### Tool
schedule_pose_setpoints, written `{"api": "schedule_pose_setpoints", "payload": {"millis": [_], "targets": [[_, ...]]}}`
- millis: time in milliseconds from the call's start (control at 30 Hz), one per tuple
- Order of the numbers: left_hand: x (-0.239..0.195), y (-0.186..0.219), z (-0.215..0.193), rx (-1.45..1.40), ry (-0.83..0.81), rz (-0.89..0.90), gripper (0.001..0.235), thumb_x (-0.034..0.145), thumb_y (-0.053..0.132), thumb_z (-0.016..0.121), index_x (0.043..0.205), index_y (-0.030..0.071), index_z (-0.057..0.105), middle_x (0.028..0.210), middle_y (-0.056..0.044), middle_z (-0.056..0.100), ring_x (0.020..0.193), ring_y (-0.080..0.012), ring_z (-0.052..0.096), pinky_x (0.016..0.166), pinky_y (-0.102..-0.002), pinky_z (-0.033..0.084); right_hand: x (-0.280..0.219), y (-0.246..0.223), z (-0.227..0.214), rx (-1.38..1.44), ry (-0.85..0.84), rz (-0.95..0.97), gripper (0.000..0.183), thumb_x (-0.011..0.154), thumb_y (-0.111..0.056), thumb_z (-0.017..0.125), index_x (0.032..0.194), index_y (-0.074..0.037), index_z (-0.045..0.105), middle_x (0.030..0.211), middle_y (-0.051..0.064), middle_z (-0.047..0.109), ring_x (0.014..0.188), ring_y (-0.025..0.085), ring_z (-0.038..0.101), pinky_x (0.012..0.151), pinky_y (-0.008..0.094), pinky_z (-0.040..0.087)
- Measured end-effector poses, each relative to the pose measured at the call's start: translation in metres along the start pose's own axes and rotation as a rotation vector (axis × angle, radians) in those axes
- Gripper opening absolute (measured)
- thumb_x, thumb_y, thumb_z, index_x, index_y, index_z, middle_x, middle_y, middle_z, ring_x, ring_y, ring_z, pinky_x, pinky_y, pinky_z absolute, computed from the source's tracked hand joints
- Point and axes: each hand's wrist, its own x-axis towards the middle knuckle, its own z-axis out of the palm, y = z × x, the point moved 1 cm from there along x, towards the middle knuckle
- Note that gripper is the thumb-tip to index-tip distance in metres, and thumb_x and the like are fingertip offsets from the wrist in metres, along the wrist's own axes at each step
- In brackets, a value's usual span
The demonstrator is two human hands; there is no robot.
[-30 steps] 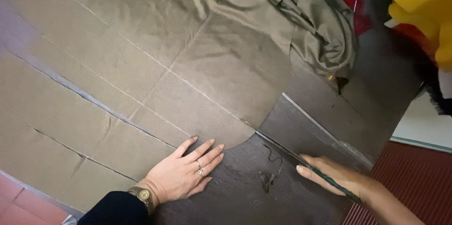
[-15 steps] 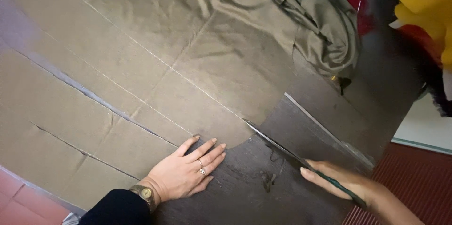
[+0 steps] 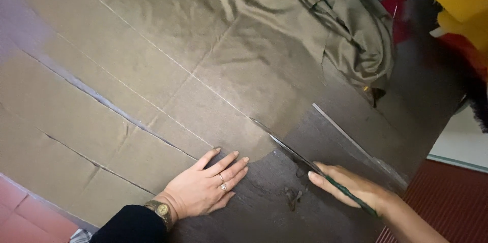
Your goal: Cutting multiple strips of fabric from a larger piece using tailor's scissors along pre-marked lines.
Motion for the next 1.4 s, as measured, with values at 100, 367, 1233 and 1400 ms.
{"api": "schedule_pose_setpoints", "payload": {"millis": [100, 367, 1233, 1400], "targets": [[-0.001, 0.000, 0.001, 0.014, -0.007, 0.005, 0.054, 0.096, 0.039, 0.045, 0.138, 0.007, 0.047, 0.148, -0.011, 0.042, 0.130, -0.0306, 0.043, 0.104, -0.052, 0.033, -0.003, -0.004, 0.000, -0.009, 0.029, 0.012, 0.050, 0.088, -0.056, 0.032, 0.098, -0.019, 0.063, 0.084, -0.008, 0.060, 0.077, 0.006, 0.055, 0.074, 0.023, 0.044], [-0.002, 0.000, 0.003, -0.003, -0.009, 0.003, 0.054, 0.095, 0.039, 0.045, 0.138, 0.006, 0.047, 0.147, -0.011, 0.042, 0.131, -0.0307, 0.042, 0.105, -0.052, 0.031, 0.013, 0.035, 0.005, -0.019, 0.084, -0.090, 0.037, 0.097, -0.050, 0.041, 0.079, -0.017, 0.045, 0.079, -0.007, 0.046, 0.070, 0.007, 0.043, 0.063, 0.026, 0.038], [-0.001, 0.000, -0.001, -0.084, 0.002, -0.016, 0.049, 0.099, 0.036, 0.044, 0.135, 0.004, 0.051, 0.144, -0.014, 0.046, 0.129, -0.0341, 0.044, 0.103, -0.053, 0.033, 0.026, -0.027, -0.005, -0.127, 0.110, -0.037, 0.038, 0.098, -0.048, 0.039, 0.077, -0.017, 0.046, 0.077, -0.007, 0.053, 0.070, 0.008, 0.047, 0.068, 0.026, 0.042], [-0.002, -0.001, 0.005, -0.147, -0.113, 0.002, 0.054, 0.100, 0.037, 0.039, 0.140, 0.002, 0.046, 0.146, -0.016, 0.043, 0.130, -0.0365, 0.040, 0.105, -0.056, 0.029, 0.027, -0.061, -0.010, -0.072, 0.061, -0.033, 0.038, 0.096, -0.049, 0.034, 0.082, -0.018, 0.050, 0.087, -0.008, 0.061, 0.081, 0.006, 0.055, 0.081, 0.023, 0.045]]}}
